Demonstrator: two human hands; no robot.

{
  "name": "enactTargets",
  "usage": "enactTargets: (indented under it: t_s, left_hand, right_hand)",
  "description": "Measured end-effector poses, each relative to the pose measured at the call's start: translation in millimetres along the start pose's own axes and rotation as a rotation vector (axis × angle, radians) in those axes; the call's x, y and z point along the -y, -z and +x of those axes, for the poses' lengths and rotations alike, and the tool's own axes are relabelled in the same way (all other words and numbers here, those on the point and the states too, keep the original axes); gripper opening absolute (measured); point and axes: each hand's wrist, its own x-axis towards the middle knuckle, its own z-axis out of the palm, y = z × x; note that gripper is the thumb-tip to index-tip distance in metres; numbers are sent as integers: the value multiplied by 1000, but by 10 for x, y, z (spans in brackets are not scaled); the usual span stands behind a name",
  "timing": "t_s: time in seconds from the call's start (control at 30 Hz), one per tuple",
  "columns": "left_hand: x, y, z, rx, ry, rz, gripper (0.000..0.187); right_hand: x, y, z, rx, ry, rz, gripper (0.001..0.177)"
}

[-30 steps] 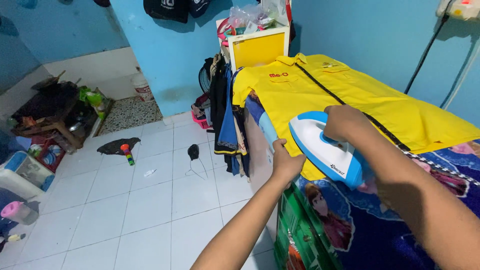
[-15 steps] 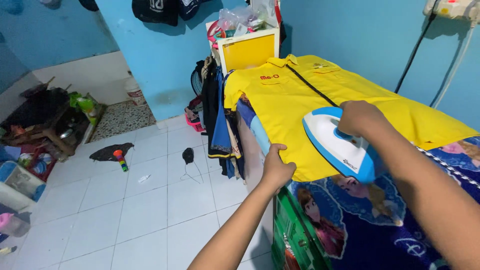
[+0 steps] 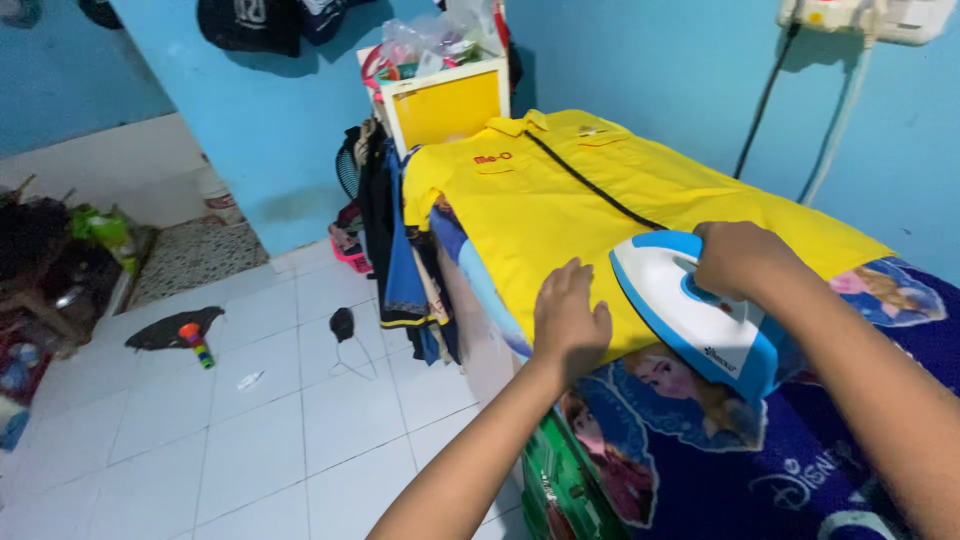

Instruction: The recorder is ironing a yellow short-sleeved collared shirt on a flat surface.

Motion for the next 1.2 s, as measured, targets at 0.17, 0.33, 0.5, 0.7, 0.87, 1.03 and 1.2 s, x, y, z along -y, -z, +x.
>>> enactTargets:
  t_s: [0.17, 0.33, 0.5, 0.7, 0.87, 1.03, 1.2]
  left_hand:
    - [-206, -239, -48, 274, -1, 86, 69]
    - [-207, -326, -105, 422, 23, 259, 72]
    - [-361, -258, -86, 335, 54, 180, 70]
    - [-1130, 30, -226, -194, -292, -294, 47]
    - [-1481, -160, -339, -52, -324, -497, 35]
    - [-1655, -290, -403, -53, -364, -601, 40]
    - [-1790, -372, -496, 40, -264, -510, 42]
  right_hand:
    - [-332, -137, -112, 1, -40, 26, 61]
    - [-462, -51, -421, -90, -8, 142, 57]
    - [-539, -33, -736, -321, -33, 347, 45]
    - [-597, -320, -971, -787, 76, 630, 40]
    - [-551, -757, -947, -999, 133, 772, 36]
    - [-608, -982, -1078, -1020, 160, 998, 31]
    - [-767, -1210, -1167, -937, 186, 1184, 38]
